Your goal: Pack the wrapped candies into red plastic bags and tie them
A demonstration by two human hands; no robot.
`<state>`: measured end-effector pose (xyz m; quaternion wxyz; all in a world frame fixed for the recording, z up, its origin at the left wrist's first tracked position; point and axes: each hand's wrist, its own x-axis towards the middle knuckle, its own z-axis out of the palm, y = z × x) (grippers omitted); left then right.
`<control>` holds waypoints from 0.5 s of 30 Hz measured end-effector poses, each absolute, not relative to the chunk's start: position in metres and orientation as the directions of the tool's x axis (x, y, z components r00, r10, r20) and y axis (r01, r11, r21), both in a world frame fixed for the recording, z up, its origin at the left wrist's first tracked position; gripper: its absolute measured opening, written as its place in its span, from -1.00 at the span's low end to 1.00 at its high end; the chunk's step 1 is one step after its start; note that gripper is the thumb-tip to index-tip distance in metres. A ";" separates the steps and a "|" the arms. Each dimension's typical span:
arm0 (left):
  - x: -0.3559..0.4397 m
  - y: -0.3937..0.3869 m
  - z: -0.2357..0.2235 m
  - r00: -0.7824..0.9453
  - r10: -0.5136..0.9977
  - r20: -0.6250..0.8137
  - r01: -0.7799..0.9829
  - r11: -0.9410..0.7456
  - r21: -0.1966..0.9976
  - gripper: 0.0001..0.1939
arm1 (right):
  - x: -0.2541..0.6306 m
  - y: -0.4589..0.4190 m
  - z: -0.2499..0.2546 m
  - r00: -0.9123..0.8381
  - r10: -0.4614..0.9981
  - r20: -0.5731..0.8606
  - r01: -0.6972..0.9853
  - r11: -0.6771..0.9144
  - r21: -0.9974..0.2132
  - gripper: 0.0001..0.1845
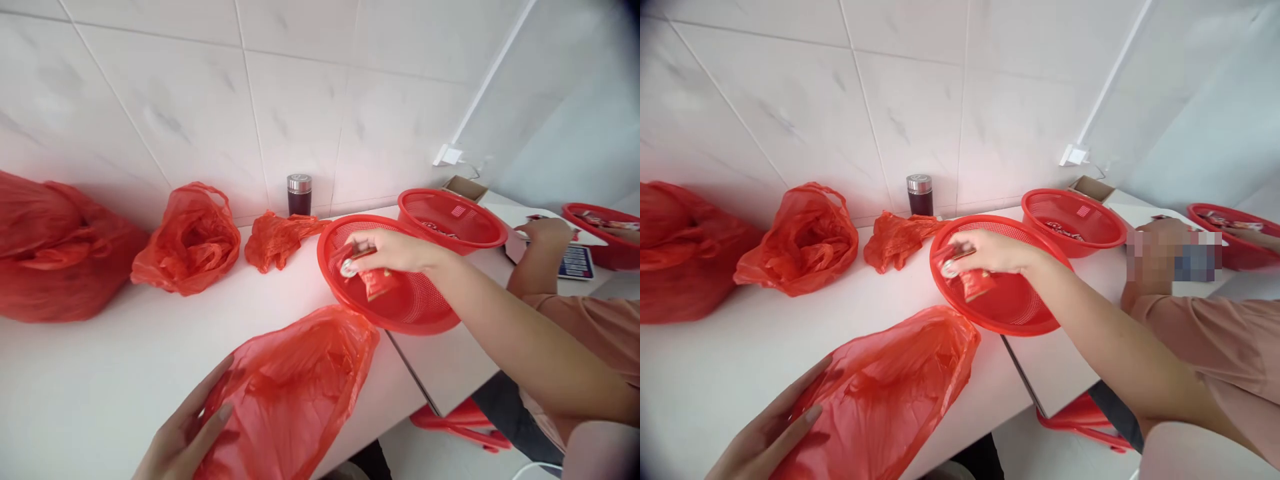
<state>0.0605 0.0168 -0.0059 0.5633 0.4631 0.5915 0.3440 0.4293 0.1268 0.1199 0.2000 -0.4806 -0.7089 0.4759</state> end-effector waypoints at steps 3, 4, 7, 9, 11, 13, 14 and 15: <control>0.073 0.021 0.004 0.101 0.931 -0.350 0.142 0.335 0.931 -0.23 | 0.358 0.096 0.108 -0.612 0.767 -0.194 0.495 0.180 -0.850 -0.83; 0.077 0.022 0.007 0.111 0.933 -0.343 0.119 0.331 0.936 -0.23 | 0.339 0.089 0.098 -0.624 0.746 -0.233 0.561 0.219 -0.798 -0.86; 0.081 0.022 0.009 0.118 0.936 -0.331 0.079 0.324 0.943 -0.26 | 0.303 0.081 0.058 -0.616 0.759 -0.212 0.659 0.349 -0.666 -0.80; 0.077 0.020 0.009 0.114 0.939 -0.323 0.080 0.315 0.946 -0.27 | 0.300 0.084 0.038 -0.596 0.786 -0.167 0.687 0.390 -0.613 -0.73; 0.071 0.018 0.009 0.094 0.944 -0.315 0.092 0.307 0.947 -0.29 | 0.304 0.087 0.031 -0.584 0.796 -0.161 0.697 0.390 -0.601 -0.71; 0.066 0.014 0.011 0.072 0.947 -0.312 0.101 0.304 0.947 -0.32 | 0.311 0.086 0.037 -0.580 0.793 -0.185 0.710 0.381 -0.592 -0.69; 0.065 0.013 0.013 0.061 0.946 -0.317 0.099 0.310 0.945 -0.32 | 0.314 0.084 0.044 -0.587 0.786 -0.196 0.713 0.387 -0.584 -0.69; 0.065 0.011 0.014 0.055 0.942 -0.330 0.100 0.323 0.941 -0.32 | 0.317 0.081 0.054 -0.599 0.777 -0.196 0.708 0.399 -0.582 -0.69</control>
